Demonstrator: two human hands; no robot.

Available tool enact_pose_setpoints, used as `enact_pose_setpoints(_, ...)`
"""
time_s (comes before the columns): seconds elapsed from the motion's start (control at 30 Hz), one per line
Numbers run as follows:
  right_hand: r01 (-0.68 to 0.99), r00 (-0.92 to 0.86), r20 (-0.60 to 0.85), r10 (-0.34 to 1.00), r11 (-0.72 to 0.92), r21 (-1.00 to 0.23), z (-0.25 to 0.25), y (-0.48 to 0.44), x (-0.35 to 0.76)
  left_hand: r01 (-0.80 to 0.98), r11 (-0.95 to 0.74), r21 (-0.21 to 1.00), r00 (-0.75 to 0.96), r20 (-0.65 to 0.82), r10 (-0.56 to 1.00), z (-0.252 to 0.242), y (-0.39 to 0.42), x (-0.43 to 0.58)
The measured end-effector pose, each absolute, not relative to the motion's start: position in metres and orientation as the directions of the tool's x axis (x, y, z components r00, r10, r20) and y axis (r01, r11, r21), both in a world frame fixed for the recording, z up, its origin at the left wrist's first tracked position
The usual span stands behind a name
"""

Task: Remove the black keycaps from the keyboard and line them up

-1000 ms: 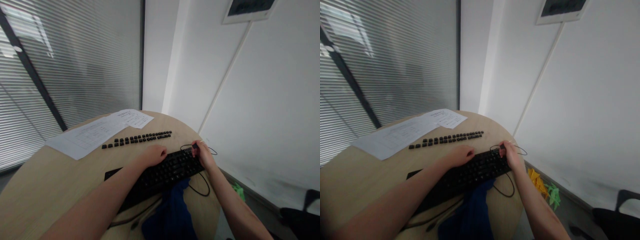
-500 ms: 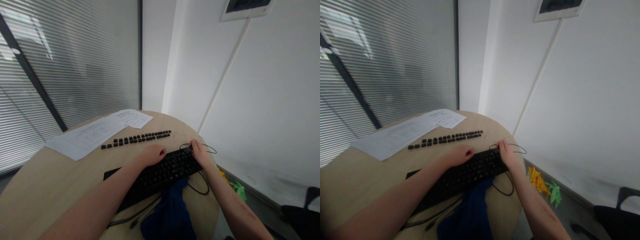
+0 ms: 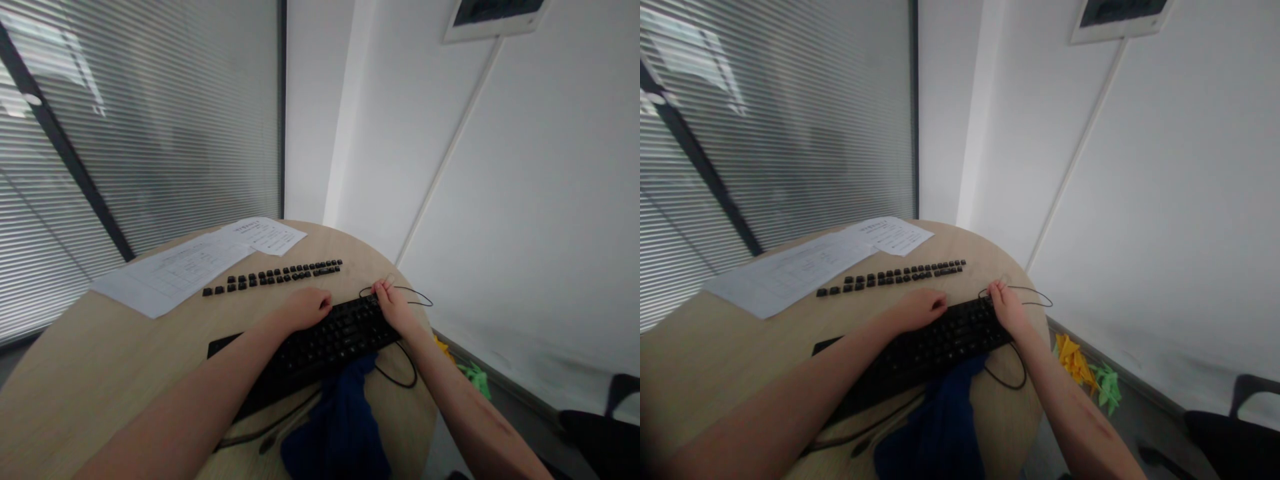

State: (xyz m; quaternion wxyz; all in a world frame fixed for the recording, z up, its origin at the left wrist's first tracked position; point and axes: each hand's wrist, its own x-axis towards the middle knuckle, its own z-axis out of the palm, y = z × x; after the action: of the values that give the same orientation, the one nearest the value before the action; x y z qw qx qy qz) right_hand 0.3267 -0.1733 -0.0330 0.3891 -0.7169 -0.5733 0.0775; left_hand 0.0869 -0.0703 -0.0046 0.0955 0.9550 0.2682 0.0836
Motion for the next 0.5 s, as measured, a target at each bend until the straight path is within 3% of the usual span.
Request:
enact_pose_setpoints(0.27, 0.795, 0.271, 0.333, 0.903, -0.015, -0.607, -0.032, -0.174, 0.322, 0.489, -0.845, 0.216, 0.845, 0.121, 0.520, -0.009, -0.067, 0.087)
enact_pose_setpoints(0.5, 0.595, 0.434, 0.270, 0.859, -0.048, -0.802, -0.047, -0.171, 0.336, 0.492, -0.840, 0.229, 0.845, 0.108, 0.524, -0.005, -0.070, 0.086)
